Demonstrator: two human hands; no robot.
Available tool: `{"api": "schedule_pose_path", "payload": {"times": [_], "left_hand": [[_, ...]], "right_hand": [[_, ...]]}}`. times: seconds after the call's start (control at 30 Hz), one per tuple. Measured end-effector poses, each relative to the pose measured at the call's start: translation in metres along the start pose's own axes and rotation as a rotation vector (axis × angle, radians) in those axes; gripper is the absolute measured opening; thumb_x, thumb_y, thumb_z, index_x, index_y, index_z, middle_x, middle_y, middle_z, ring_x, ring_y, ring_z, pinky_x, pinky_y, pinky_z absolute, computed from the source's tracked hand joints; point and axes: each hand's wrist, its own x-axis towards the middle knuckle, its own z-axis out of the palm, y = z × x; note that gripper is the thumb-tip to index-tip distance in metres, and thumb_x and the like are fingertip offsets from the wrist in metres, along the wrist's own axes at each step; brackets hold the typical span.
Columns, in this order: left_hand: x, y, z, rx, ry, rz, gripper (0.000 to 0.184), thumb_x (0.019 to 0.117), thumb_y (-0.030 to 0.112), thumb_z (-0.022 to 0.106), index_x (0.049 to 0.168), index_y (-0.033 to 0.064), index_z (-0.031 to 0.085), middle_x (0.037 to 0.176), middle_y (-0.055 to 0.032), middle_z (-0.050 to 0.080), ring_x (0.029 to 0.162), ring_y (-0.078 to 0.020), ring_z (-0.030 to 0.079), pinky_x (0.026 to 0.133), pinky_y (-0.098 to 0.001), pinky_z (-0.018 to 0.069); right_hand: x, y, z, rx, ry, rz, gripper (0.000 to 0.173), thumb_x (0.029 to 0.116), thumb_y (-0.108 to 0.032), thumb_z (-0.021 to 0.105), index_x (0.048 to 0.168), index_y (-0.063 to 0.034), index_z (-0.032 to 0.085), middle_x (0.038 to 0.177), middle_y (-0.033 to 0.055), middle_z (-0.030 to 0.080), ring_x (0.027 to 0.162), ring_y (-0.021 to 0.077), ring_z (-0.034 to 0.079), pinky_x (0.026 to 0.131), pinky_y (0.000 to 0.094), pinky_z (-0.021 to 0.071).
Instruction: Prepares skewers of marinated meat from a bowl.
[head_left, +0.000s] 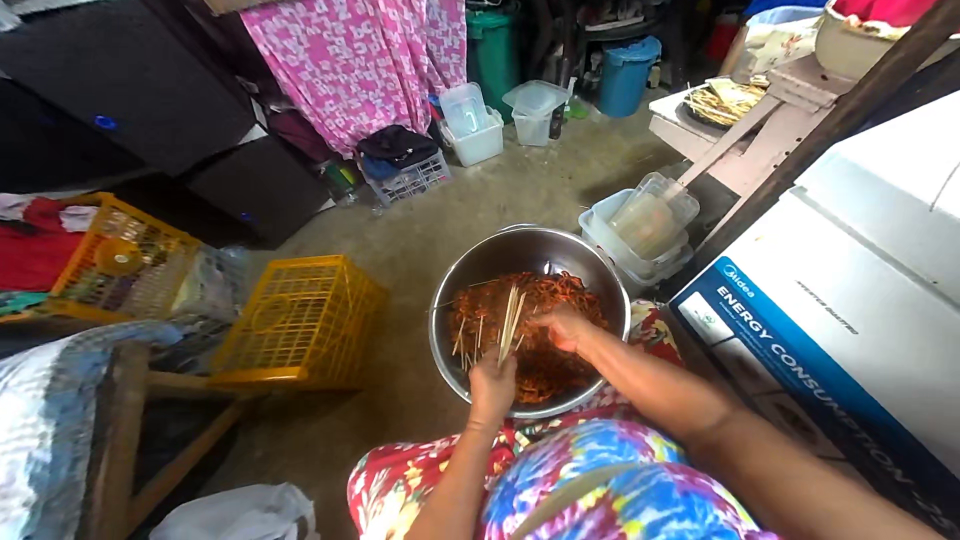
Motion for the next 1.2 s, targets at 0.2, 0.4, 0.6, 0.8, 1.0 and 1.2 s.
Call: {"api": "schedule_pose_path", "payload": {"times": [0.2, 0.4, 0.6, 0.8, 1.0, 1.2], "left_hand": [[0.0, -0.005, 0.001, -0.077, 0.172, 0.015, 0.018, 0.099, 0.006, 0.055, 0.11, -0.0033, 0.066, 0.069, -0.0001, 0.059, 0.051, -0.0045, 0.052, 0.051, -0.024, 0.0483], [-0.001, -0.001, -0.002, -0.044, 0.026, 0.033, 0.018, 0.0975, 0.008, 0.057, 0.108, -0.0015, 0.068, 0.07, 0.0012, 0.061, 0.051, -0.0032, 0.051, 0.051, -0.0228, 0.047], [0.0, 0.0, -0.002, -0.05, -0.023, 0.028, 0.018, 0.0964, 0.007, 0.058, 0.108, -0.0006, 0.069, 0.07, 0.0021, 0.061, 0.051, -0.0018, 0.05, 0.05, -0.0214, 0.0453], [0.0, 0.001, -0.001, -0.015, -0.017, 0.023, 0.017, 0.097, 0.007, 0.057, 0.107, -0.0007, 0.069, 0.071, 0.0008, 0.061, 0.052, -0.0018, 0.05, 0.051, -0.0212, 0.0449], [0.0, 0.0, -0.002, -0.011, -0.02, 0.029, 0.017, 0.0967, 0.006, 0.058, 0.107, -0.0012, 0.069, 0.071, 0.0011, 0.061, 0.052, -0.002, 0.05, 0.051, -0.0215, 0.0455], [0.001, 0.0, -0.002, -0.013, -0.009, 0.004, 0.017, 0.0976, 0.007, 0.058, 0.108, -0.0009, 0.069, 0.071, 0.0007, 0.061, 0.052, -0.0028, 0.05, 0.052, -0.0221, 0.0458]], "right_hand": [[0.006, -0.003, -0.016, -0.233, -0.142, -0.154, 0.032, 0.0863, 0.009, 0.068, 0.118, 0.0073, 0.063, 0.102, 0.0109, 0.068, 0.087, 0.0146, 0.065, 0.082, 0.0322, 0.0568], [0.019, -0.011, -0.024, 0.26, 0.071, -0.175, 0.024, 0.0947, 0.009, 0.056, 0.118, 0.0063, 0.056, 0.101, 0.0151, 0.065, 0.082, 0.0223, 0.066, 0.076, 0.0385, 0.0594], [0.02, -0.01, -0.023, 0.21, 0.083, -0.219, 0.023, 0.0863, 0.015, 0.063, 0.107, 0.0044, 0.062, 0.103, 0.0126, 0.066, 0.093, 0.0192, 0.064, 0.084, 0.0374, 0.0566], [0.019, -0.01, -0.022, 0.161, 0.08, -0.211, 0.026, 0.0846, 0.015, 0.067, 0.108, 0.0047, 0.062, 0.102, 0.012, 0.066, 0.088, 0.0176, 0.064, 0.079, 0.0346, 0.0568], [0.015, -0.01, -0.02, 0.152, 0.033, -0.18, 0.024, 0.0872, 0.015, 0.064, 0.11, 0.0054, 0.061, 0.1, 0.0111, 0.065, 0.087, 0.0165, 0.064, 0.081, 0.0327, 0.0565], [0.016, -0.008, -0.02, 0.005, 0.015, -0.201, 0.016, 0.0943, 0.004, 0.066, 0.11, 0.0046, 0.066, 0.104, 0.0095, 0.068, 0.09, 0.0126, 0.065, 0.079, 0.0295, 0.0556]]}}
